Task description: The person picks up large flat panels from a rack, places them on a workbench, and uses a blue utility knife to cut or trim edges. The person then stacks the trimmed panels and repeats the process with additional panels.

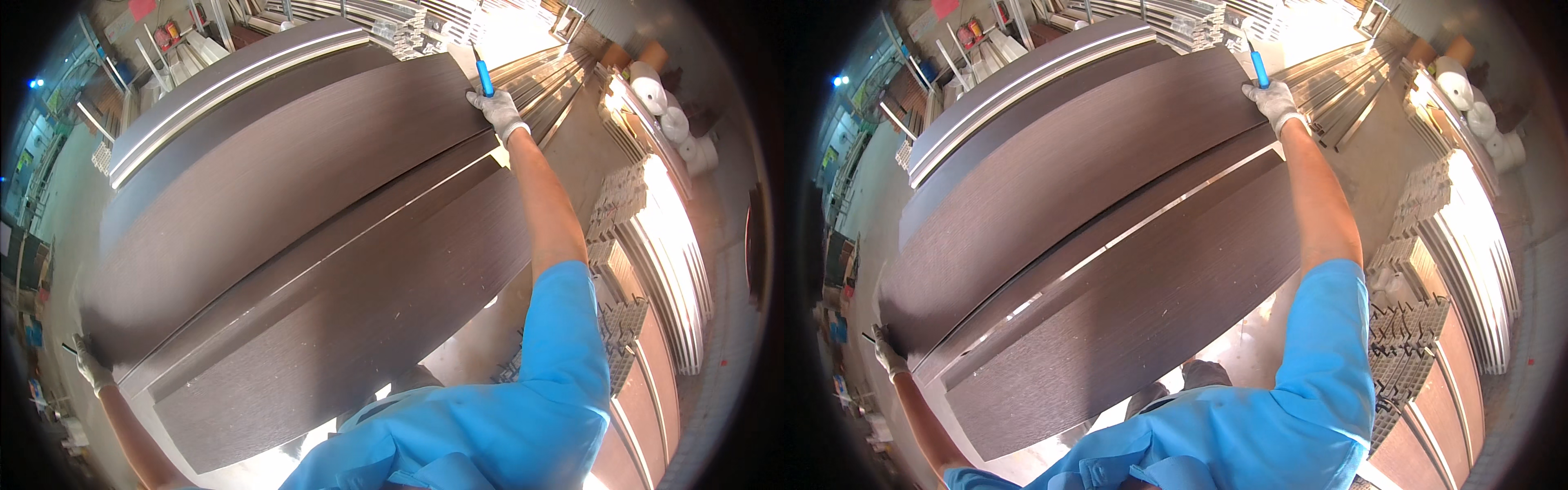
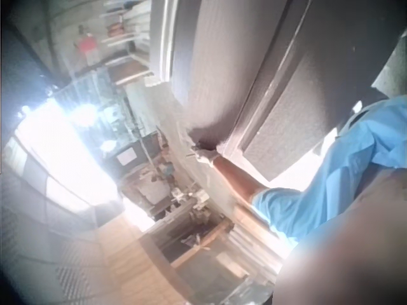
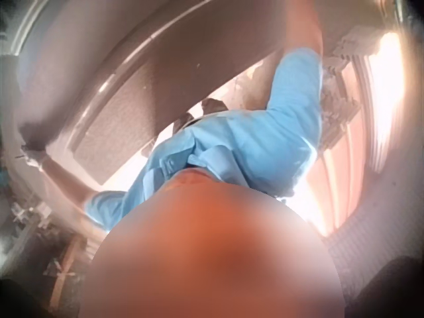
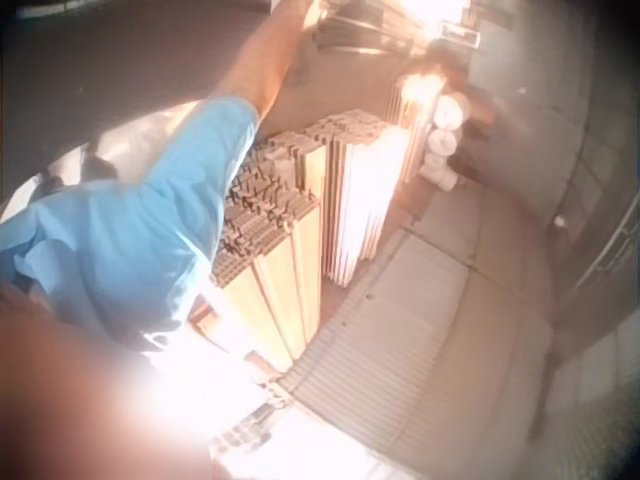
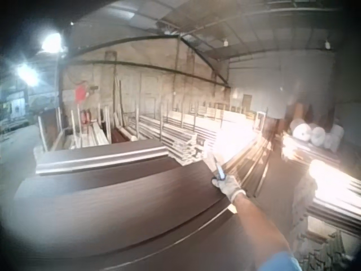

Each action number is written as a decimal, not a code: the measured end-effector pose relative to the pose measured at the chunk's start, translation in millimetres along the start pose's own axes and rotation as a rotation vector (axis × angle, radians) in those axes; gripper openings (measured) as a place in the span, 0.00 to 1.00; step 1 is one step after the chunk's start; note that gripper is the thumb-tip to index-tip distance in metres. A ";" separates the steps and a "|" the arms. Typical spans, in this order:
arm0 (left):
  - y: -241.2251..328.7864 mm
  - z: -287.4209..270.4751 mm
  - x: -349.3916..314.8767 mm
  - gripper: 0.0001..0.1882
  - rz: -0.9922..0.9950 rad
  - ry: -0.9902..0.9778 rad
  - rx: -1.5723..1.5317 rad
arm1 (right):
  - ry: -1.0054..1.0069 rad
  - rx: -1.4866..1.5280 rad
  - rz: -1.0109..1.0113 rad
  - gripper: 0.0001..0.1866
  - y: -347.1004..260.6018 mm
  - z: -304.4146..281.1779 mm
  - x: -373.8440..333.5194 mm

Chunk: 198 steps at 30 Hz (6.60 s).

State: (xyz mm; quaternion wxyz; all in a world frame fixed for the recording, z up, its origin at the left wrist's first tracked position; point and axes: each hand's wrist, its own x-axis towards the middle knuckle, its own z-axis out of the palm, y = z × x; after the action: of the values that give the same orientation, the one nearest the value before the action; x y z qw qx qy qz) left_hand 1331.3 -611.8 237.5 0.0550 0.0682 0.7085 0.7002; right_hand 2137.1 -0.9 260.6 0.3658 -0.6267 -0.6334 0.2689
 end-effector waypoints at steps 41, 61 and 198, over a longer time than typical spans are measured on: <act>-60.2 -160.4 -259.0 0.29 -0.341 -0.166 0.413 | -0.199 -0.312 0.030 0.19 118.3 -105.1 -160.6; 1.9 -87.4 -207.5 0.21 0.056 -0.008 0.571 | 0.033 -0.093 0.057 0.16 64.6 -112.9 -126.9; 82.7 441.2 -486.8 0.11 1.472 -0.850 0.514 | -0.335 0.715 -0.152 0.16 -69.9 -14.3 -177.5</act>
State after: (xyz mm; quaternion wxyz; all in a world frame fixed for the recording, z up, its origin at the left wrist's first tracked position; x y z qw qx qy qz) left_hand 1888.7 -261.1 305.7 -0.1678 0.7709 0.5400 0.2930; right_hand 2097.4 -183.3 302.4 0.4713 -0.3588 -0.5953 0.5429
